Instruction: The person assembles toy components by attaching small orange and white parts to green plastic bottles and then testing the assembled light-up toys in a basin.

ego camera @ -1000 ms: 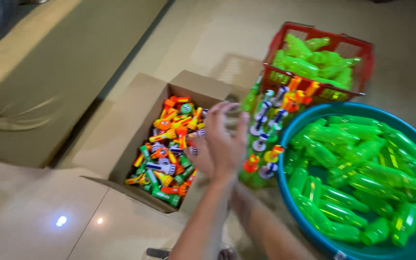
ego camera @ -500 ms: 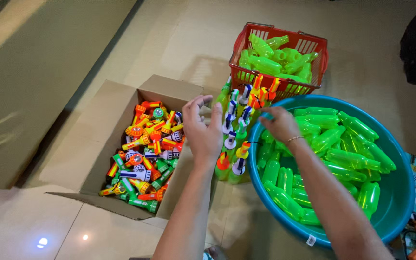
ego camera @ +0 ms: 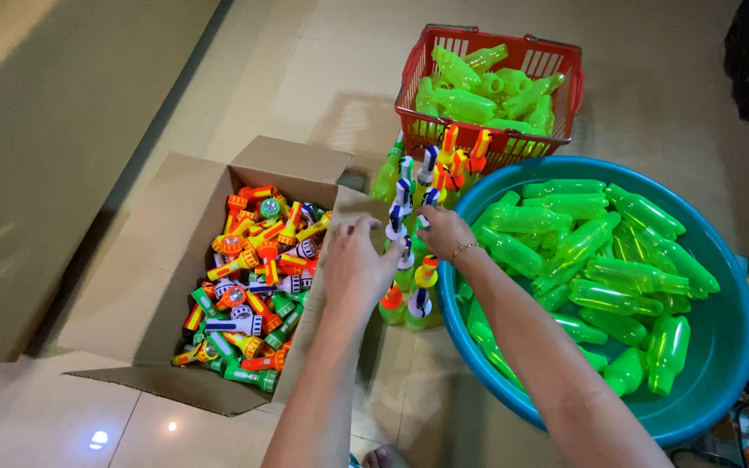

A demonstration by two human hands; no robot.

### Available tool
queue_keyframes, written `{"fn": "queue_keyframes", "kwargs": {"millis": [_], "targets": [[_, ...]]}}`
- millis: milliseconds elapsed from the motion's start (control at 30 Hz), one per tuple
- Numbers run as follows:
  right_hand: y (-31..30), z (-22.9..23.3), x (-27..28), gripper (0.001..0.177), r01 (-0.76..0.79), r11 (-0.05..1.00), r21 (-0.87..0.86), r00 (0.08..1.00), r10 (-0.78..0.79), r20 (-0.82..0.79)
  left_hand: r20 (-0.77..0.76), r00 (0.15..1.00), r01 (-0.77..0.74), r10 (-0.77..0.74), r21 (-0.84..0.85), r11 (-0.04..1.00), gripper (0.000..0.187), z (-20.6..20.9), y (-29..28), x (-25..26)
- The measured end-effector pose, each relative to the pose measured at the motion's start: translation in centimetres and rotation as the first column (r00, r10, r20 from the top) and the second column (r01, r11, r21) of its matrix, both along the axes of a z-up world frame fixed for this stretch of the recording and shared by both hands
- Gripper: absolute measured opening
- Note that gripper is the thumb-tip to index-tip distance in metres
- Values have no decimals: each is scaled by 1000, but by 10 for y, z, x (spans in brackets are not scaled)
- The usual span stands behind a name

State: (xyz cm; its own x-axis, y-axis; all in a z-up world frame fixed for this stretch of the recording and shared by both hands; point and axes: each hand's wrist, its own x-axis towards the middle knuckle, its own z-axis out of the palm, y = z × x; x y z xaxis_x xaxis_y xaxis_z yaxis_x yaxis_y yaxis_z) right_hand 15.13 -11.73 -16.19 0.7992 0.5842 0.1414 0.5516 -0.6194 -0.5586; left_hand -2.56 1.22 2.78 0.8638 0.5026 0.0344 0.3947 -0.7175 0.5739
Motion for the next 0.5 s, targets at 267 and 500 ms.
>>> {"fn": "queue_keyframes", "kwargs": {"millis": [267,500], "targets": [[-2,60,-7,41,57,998,40,991,-62,116,117,992,38,-45,63,997,47,-11,11,-3],[-67,160,-16,37,164,911,380,921,-279,273,15,1000,12,-12,-33,999,49,2,13,-4]]}}
